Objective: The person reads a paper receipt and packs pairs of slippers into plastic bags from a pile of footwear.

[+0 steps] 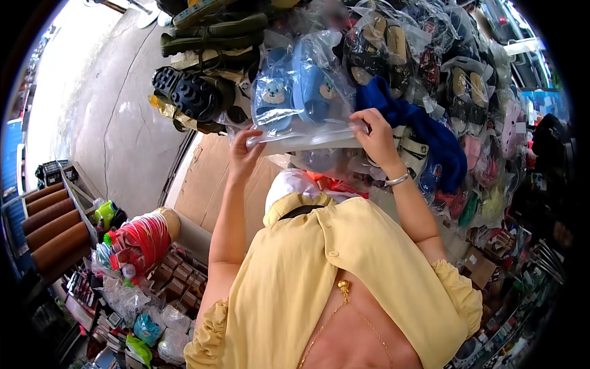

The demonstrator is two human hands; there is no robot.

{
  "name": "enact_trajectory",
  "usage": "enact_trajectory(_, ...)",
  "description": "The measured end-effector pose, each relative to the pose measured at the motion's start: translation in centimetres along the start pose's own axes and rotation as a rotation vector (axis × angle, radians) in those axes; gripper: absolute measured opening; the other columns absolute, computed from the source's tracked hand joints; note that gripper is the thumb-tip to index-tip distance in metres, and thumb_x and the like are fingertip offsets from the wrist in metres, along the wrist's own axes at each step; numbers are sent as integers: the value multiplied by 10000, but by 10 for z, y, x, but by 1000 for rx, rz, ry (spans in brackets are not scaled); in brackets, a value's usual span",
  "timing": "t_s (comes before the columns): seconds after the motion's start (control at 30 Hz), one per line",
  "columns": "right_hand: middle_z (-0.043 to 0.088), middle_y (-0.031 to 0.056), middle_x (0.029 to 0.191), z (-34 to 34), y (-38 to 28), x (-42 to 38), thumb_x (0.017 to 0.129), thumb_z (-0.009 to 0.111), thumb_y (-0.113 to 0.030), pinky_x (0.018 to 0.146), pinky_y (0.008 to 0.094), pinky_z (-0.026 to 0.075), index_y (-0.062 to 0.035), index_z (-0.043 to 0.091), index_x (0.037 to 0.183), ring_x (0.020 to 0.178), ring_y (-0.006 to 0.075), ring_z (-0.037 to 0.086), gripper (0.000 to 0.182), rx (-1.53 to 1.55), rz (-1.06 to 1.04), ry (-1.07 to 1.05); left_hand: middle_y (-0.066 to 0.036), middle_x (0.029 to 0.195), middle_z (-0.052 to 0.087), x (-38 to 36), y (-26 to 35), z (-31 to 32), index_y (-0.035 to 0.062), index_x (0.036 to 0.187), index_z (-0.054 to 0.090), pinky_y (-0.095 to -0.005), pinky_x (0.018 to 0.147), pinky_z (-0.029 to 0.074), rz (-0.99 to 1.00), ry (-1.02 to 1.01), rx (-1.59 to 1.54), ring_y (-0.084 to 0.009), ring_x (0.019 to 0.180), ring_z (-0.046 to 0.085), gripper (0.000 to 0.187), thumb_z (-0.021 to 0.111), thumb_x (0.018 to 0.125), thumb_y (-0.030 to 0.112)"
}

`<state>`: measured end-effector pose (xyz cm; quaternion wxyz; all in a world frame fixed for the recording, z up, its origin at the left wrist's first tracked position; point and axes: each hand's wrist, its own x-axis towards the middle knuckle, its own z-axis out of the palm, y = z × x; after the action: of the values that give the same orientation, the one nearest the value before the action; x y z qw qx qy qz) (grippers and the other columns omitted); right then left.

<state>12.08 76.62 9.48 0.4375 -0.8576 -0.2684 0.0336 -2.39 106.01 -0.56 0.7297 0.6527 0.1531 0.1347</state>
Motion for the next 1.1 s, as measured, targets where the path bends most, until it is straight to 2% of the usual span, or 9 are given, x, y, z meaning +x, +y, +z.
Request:
enact_trajectory(0.03,616,67,895,-3,3,0,816,681,-49,693,274,488,-44,633,984,762,174,604,175,49,96,-73,-71,1186,603,-4,9,-8,39,1161,582,-288,911,475,-218,-66,-120,-165,1051,592,321,676,857,-5)
enact_trajectory(0.17,604,-7,940,-9,19,0,863,666,-46,749,202,471,-6,621,1006,824,60,556,155,615,413,-212,-31,1038,600,4,24,-22,62,1159,567,-270,762,543,-451,2,-393,-101,872,611,196,534,989,155)
enact_trajectory(0.53,560,-14,857,-13,26,1,855,645,3,727,191,438,-41,561,1023,790,51,529,193,779,559,-116,-41,990,598,16,37,-23,86,1105,494,-281,733,546,-468,-77,-293,-123,866,607,256,654,907,113)
enact_trajectory(0.6,554,-16,876,-14,26,1,856,650,-4,716,175,427,-42,550,1009,795,33,520,186,767,463,-69,-38,980,598,14,39,-25,91,1087,487,-278,711,551,-490,-89,-306,-116,841,608,265,664,890,94)
enact_trajectory(0.67,574,7,874,-12,21,4,826,667,-5,754,242,447,-53,569,1003,809,108,551,208,718,445,-39,-36,976,596,14,39,-29,94,1079,482,-276,699,551,-498,-101,-285,-114,832,609,265,663,886,84)
enact_trajectory(0.73,591,46,877,-9,-21,13,772,692,-21,811,341,443,-77,600,966,856,227,562,222,-325,-153,272,-34,973,593,15,41,-31,97,1071,477,-274,688,551,-505,-120,-264,-112,823,610,265,662,882,75)
enact_trajectory(0.77,595,77,880,-2,-40,18,728,710,-47,851,413,418,-99,626,921,910,307,546,217,-293,-263,288,-32,961,591,15,43,-29,101,1060,475,-272,678,550,-491,-87,-278,-110,819,610,264,662,878,66)
enact_trajectory(0.9,579,29,820,72,-88,26,737,717,-186,832,376,411,-133,618,811,851,225,550,135,-214,-601,-21,-18,904,590,22,46,-29,109,1048,467,-266,661,546,-476,-95,-306,-112,796,619,255,649,880,51)
enact_trajectory(1.1,569,-23,791,152,-86,45,758,694,-277,814,345,382,-161,611,727,886,177,532,146,-418,-672,-68,-6,859,620,27,48,-31,116,1071,460,-229,641,508,-451,-100,-257,-97,750,631,256,635,893,60)
